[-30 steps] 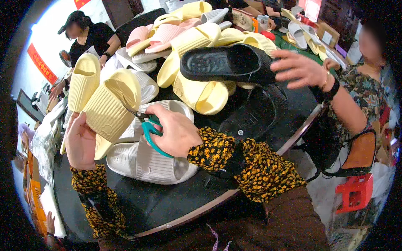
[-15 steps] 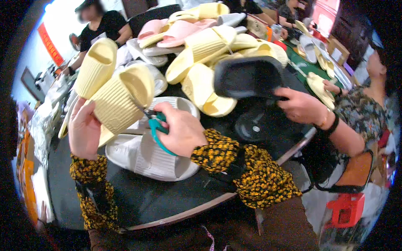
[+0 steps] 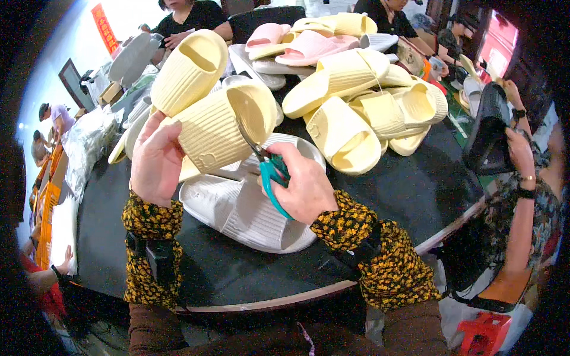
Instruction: Trim excess plastic or rubber material from manufactured slippers using scissors.
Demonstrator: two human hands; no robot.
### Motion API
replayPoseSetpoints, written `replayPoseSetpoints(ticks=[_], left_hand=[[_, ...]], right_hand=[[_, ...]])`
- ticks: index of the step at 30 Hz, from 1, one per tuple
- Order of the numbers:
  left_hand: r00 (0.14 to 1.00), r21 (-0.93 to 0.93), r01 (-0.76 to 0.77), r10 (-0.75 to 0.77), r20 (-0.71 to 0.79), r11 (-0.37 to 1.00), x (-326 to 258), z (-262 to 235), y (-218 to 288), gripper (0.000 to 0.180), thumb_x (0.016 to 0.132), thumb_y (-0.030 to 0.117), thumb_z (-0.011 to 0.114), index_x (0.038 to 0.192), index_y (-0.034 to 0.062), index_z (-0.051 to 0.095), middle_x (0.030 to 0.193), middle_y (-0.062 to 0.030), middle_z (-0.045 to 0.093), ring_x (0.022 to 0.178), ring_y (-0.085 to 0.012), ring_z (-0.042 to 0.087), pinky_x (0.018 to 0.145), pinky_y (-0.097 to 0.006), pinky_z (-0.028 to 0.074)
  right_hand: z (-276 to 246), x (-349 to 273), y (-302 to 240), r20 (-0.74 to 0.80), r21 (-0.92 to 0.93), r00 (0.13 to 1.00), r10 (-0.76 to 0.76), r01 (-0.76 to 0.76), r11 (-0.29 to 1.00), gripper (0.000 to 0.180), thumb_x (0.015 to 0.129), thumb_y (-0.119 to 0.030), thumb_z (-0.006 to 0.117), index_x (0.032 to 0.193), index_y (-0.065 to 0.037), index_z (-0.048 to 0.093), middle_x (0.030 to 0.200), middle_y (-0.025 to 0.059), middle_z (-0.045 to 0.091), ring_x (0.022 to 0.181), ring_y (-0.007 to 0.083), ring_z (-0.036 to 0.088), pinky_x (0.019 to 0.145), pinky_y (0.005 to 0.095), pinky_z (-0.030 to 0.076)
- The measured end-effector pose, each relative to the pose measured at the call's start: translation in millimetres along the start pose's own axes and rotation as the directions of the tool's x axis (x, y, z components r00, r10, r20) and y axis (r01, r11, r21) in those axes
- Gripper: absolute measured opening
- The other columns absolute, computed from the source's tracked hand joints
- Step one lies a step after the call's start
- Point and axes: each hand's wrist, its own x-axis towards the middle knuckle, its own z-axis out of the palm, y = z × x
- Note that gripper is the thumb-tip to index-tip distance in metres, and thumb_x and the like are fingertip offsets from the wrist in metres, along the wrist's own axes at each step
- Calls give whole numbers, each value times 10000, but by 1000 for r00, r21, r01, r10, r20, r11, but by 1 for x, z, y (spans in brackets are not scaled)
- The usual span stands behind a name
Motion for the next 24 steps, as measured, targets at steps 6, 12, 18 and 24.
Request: replayPoseSetpoints(ticks=[6,12,18,24], left_hand=[[999,-8,-33,33,5,999,3,-1,-3,440,830,6,441,1265,-43,395,1204,-133,522,1092,-212,518,934,-329,401],[1000,32,-14,14,11,999,1,1,0,459,839,28,441,1286,-53,376,1226,-134,506,1082,-202,519,916,-318,410],[1000,53,-20,19,14,998,2,-1,-1,467,840,20,441,1295,-52,366,1240,-136,496,1095,-200,514,928,-320,410],[998,80,-57,57,-1,995,-3,7,2,470,822,-4,456,1280,-50,364,1219,-137,501,1078,-199,522,917,-309,418]], right_hand=[[0,3,3,-4,-19,999,-33,33,999,367,754,-192,648,1057,-59,491,748,182,609,691,356,608,619,407,472],[-2,2,3,-15,-25,999,-36,36,999,354,753,-125,675,1047,-20,507,734,108,621,660,178,632,634,292,492],[-4,2,2,-23,22,999,28,-27,999,396,746,-147,681,1078,-29,500,801,111,633,717,181,643,669,290,500],[-8,3,-4,36,1,996,82,-82,997,413,740,-158,681,1088,-37,497,817,109,633,729,169,642,677,288,504]])
